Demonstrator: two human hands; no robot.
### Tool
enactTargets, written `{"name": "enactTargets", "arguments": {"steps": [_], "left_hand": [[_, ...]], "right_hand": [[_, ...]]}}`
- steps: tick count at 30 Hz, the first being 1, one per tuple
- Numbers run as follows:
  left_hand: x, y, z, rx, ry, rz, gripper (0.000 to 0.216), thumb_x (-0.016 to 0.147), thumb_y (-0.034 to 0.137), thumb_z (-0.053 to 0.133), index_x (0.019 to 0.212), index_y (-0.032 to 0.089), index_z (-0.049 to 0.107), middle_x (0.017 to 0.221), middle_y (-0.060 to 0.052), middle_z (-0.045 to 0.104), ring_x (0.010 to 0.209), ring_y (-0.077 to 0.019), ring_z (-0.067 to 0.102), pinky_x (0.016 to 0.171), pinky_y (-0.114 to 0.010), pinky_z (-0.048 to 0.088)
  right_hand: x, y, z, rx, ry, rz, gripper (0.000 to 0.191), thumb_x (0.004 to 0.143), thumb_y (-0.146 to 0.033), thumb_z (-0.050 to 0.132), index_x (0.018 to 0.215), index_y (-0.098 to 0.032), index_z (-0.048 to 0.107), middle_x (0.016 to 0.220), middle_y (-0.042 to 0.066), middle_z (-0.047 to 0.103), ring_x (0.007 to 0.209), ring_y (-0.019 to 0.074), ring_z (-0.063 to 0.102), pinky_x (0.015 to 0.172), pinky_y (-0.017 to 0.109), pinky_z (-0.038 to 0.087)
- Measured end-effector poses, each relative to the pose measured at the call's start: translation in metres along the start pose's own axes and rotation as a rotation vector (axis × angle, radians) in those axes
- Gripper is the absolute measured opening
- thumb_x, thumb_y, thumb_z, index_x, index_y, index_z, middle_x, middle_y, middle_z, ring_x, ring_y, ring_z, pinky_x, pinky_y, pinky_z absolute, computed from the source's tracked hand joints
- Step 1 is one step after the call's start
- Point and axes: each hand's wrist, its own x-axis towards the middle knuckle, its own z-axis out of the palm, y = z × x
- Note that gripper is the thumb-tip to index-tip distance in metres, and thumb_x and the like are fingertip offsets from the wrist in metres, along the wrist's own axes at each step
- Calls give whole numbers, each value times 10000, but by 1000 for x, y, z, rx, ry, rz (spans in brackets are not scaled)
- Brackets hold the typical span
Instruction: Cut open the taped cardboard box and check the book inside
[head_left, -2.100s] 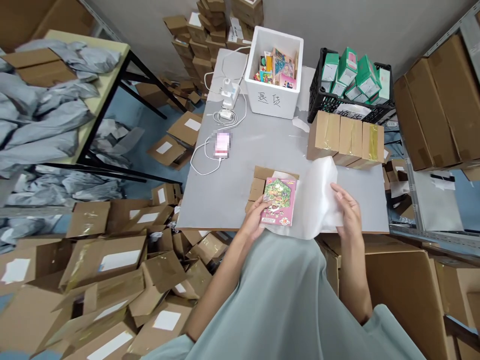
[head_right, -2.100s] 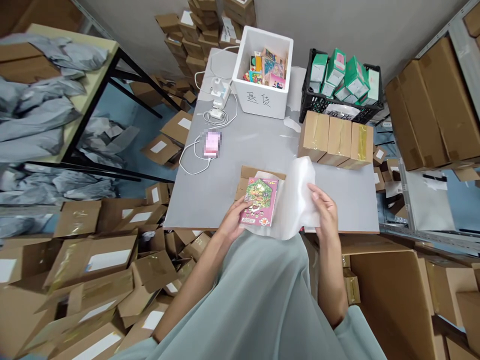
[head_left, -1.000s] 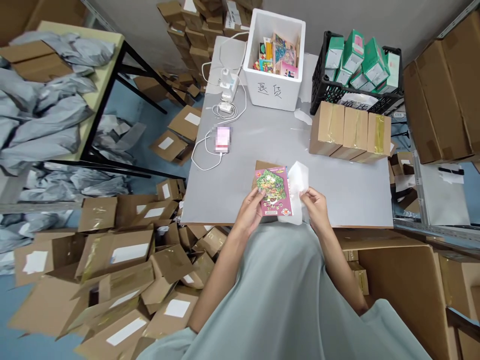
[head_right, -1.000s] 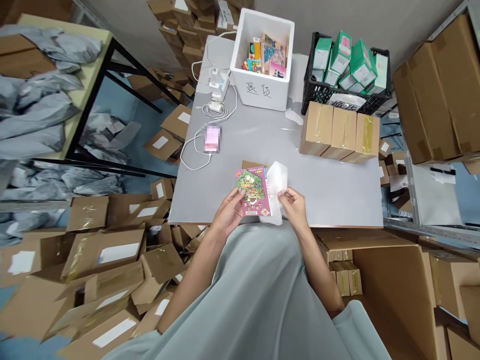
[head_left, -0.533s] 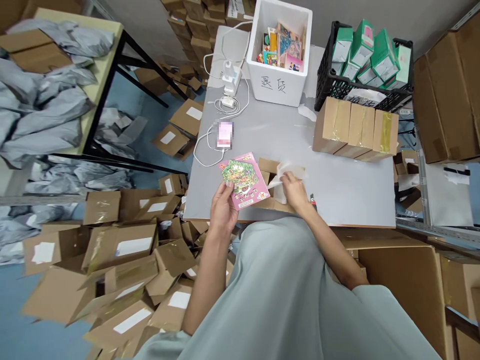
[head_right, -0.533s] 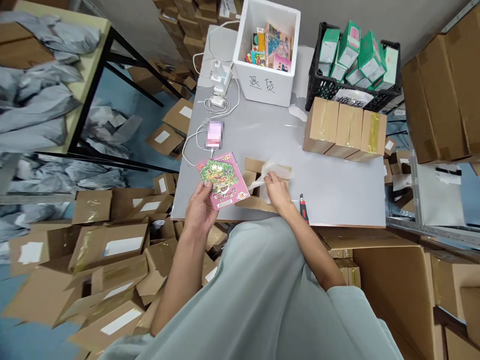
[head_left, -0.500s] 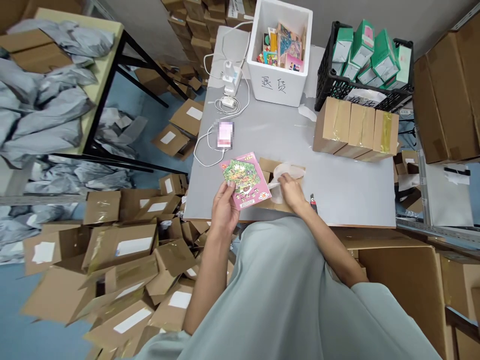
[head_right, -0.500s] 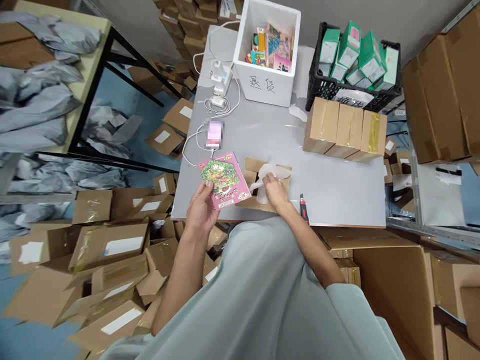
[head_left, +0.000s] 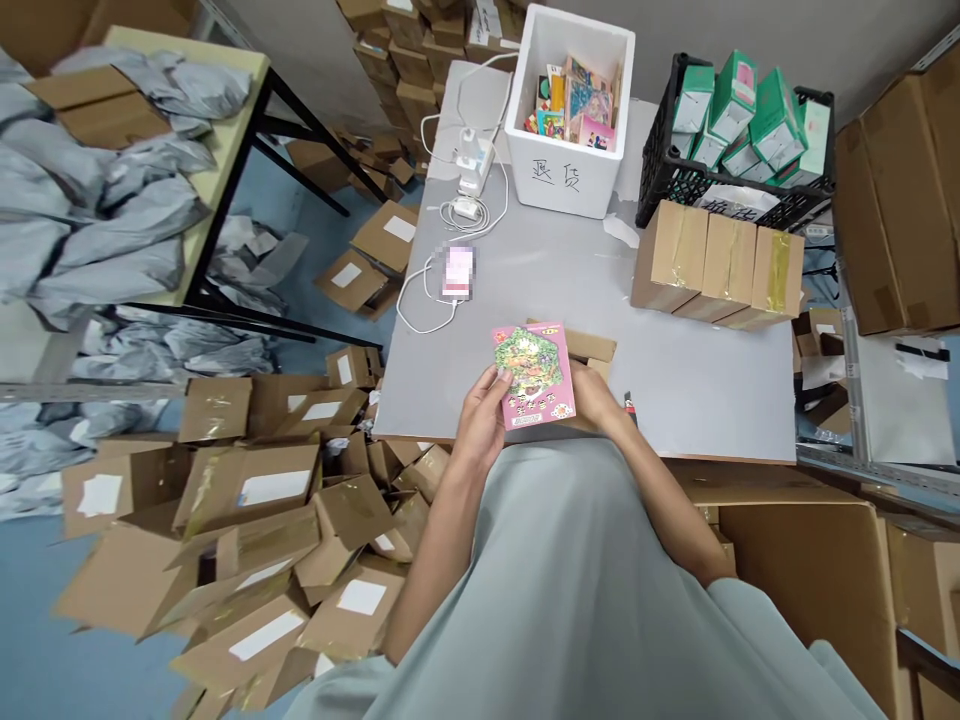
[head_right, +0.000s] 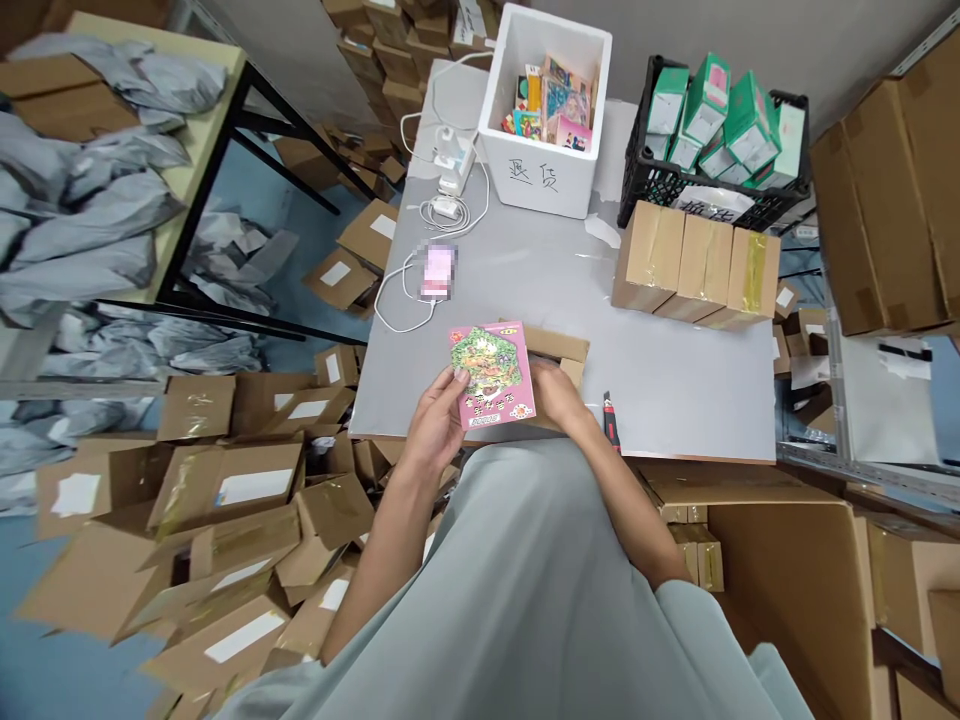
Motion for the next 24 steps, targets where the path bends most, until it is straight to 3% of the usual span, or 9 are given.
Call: {"name": "enactTargets", "arguments": {"steps": [3,6,10,12,14,16,18,21,24], "left_hand": [[-4,3,8,36,-34,-18,478,782,416,1001,1144,223,758,1065,-61,843,1114,-299,818,977,-377,667],[-6,11,18,156,-101,35,407,787,397,1004,1075,212,784,1026,-67,836,1030,-275,803,932,-343,631],[-8,31,33,492,-319,185,235,833,323,964,1008,215,850,1035,-74,829,1080,-292,747,1065,-363,564],[-11,41,42,649,-433,240,172,822,287,962,961,249,867,1016,-75,821,1209,-343,712,1267,-457,447],[-15,47,53,695,-480,287,165,778,260,986,871,293,854,995,-72,807,1397,-395,631,1407,-554,238],[-22,47,64,655,-468,335,209,745,243,1005,828,319,828,1082,-72,804,1575,-423,498,1439,-613,88],[-29,42,72,613,-411,407,231,759,234,999,892,317,830,1316,-87,777,1689,-441,349,1429,-666,63],[-35,28,71,553,-206,548,423,795,229,983,1179,302,821,1684,-118,572,1758,-445,176,1411,-658,170],[-31,8,57,448,-41,463,594,818,280,983,1364,288,751,1741,-132,519,1722,-405,309,1386,-539,309]], "right_hand": [[-34,2,-24,291,60,44,590,1048,-711,550,1198,-226,850,1116,104,863,962,290,796,929,438,641],[-65,-3,-42,431,248,106,707,988,-799,593,1283,-196,816,1083,116,847,846,251,760,799,401,646],[-98,-21,-60,222,515,43,648,940,-634,775,1458,-245,742,1327,140,784,1010,270,728,801,397,627],[-109,-32,-67,63,513,-26,594,916,-568,828,1442,-298,766,1350,126,770,1111,305,700,850,426,624],[-116,-41,-71,-13,405,-82,458,940,-541,818,1347,-330,826,1242,105,801,1081,311,699,882,443,616],[-119,-46,-69,15,292,-118,345,997,-538,756,1247,-329,868,1111,86,816,939,278,709,847,427,608],[-120,-47,-64,111,278,-124,340,1032,-575,698,1090,-302,892,1004,77,805,824,247,701,775,400,599],[-121,-41,-52,347,411,-59,491,990,-692,717,768,-262,803,825,63,746,700,225,678,684,383,596],[-124,-34,-41,597,469,45,538,893,-757,806,707,-258,729,699,35,708,606,213,659,669,396,626]]}}
